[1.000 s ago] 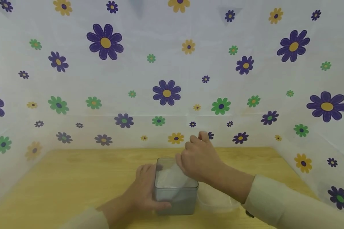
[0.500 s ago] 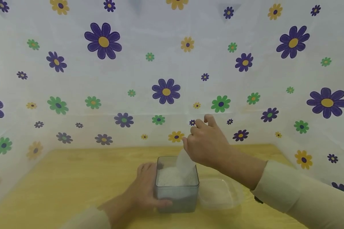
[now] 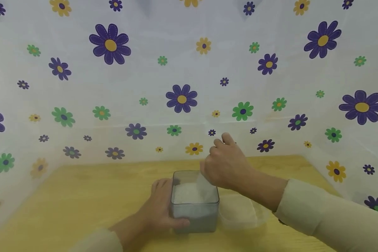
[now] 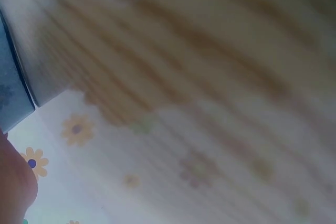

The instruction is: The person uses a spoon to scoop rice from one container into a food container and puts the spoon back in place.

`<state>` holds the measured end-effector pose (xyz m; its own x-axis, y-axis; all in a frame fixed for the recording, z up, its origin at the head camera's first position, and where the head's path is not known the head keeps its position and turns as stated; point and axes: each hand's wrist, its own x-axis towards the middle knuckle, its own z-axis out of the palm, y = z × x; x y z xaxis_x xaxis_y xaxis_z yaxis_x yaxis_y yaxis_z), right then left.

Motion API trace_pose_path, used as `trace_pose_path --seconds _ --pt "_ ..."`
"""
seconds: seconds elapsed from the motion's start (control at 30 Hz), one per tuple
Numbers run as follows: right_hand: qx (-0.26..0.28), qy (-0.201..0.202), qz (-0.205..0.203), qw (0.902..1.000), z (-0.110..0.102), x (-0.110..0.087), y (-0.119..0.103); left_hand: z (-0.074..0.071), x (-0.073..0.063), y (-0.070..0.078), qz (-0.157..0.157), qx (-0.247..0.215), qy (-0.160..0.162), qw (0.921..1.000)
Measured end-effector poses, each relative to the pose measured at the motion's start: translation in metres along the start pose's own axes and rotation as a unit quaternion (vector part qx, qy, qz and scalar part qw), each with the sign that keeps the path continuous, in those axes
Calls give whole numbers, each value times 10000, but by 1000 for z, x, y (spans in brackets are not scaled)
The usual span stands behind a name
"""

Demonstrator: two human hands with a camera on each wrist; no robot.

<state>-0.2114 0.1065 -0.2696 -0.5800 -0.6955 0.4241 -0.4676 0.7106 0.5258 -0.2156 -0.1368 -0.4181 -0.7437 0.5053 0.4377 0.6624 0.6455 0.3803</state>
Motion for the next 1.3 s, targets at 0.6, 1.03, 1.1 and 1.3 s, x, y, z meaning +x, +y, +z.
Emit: trace_pose_path --seconds 0.6,1.03,1.1,1.3 --pt "-208 -936 -1543 9834 -7 -1 -1 0 3 2 154 47 57 9999" --pt "950 -1364 -374 9854 5 -8 -10 -1 3 1 305 215 142 9992" --pt "1061 -1338 -212 9851 7 -11 -12 -1 1 2 268 170 106 9994" --pt "1382 -1193 215 9830 12 -15 -11 -2 2 4 134 27 32 9999"
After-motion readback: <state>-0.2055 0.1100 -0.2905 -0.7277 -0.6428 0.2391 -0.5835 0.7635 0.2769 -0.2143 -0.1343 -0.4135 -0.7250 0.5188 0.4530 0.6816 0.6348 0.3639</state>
